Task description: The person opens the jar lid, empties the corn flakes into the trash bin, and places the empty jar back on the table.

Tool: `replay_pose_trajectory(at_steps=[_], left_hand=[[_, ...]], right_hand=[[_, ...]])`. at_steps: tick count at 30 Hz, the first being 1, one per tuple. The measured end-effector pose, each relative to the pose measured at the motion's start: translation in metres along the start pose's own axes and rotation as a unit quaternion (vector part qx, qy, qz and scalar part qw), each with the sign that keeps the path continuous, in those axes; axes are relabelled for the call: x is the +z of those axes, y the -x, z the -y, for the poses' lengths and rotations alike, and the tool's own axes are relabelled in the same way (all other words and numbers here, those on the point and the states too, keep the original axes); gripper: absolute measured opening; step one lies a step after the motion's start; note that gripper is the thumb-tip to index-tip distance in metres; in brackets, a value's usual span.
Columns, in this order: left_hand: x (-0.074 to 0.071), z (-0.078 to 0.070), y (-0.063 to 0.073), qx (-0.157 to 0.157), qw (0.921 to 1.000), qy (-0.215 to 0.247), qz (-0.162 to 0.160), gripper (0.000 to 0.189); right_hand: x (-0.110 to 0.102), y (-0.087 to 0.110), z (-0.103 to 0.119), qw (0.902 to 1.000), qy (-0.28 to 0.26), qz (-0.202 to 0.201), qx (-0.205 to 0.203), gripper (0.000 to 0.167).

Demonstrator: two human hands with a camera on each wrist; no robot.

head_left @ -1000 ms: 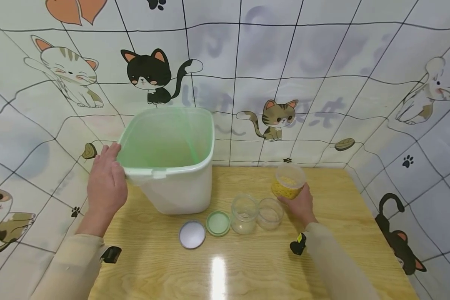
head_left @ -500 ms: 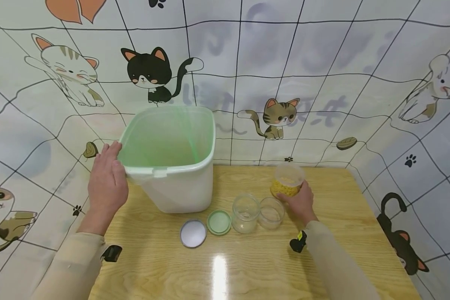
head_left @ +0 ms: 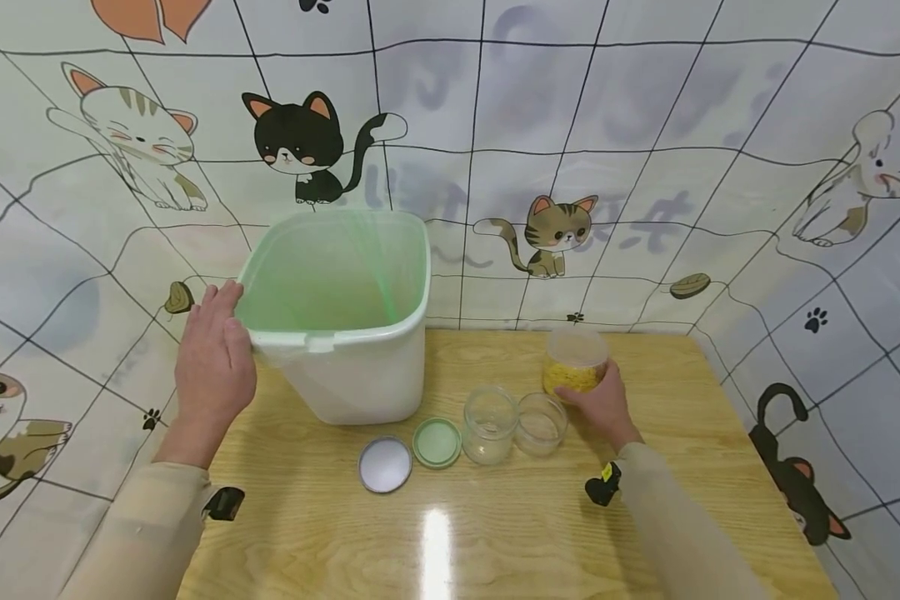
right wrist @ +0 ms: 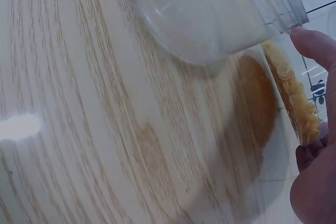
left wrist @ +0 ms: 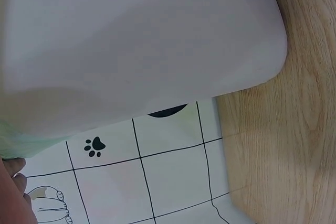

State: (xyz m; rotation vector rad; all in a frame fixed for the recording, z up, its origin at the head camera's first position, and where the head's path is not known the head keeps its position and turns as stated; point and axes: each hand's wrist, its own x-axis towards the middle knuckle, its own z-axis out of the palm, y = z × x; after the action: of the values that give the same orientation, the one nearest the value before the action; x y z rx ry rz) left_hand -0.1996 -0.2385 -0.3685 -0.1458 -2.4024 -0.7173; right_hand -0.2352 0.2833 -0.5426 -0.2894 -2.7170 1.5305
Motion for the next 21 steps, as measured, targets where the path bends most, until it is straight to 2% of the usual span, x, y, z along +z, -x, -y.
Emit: replay_pose_trajectory(at_steps=[4,7,11,14,18,21], left_hand=[[0.0,-0.001,0.001,0.0,1.0,0.002,0.002,0.054],[-0.001,-0.001,0.001,-0.002,1.0,0.004,0.004,0.054],[0.0,-0.002,0.001,-0.003,1.0,0.002,0.007,0.053],[0.0,-0.001,0.001,-0.005,0.9999,-0.001,0.009,0.054],[-0.002,-0.001,0.0,-0.007,0.9998,-0.005,0.015,0.054],[-0.005,-0.001,0.0,-0.008,0.9996,-0.005,0.026,0.054]], right_hand=[[-0.006,0.001,0.001,0.9997,0.014,-0.01,-0.02,0.099],[-0.01,0.002,0.0,0.9992,0.022,-0.017,-0.028,0.097],[-0.018,0.003,0.003,0.9982,0.006,-0.013,-0.058,0.093],[-0.025,0.005,0.008,0.9985,0.005,-0.005,-0.053,0.098],[-0.036,0.01,0.016,0.999,0.039,0.003,-0.021,0.117],[-0.043,0.014,0.022,0.9982,0.056,0.004,-0.018,0.122]])
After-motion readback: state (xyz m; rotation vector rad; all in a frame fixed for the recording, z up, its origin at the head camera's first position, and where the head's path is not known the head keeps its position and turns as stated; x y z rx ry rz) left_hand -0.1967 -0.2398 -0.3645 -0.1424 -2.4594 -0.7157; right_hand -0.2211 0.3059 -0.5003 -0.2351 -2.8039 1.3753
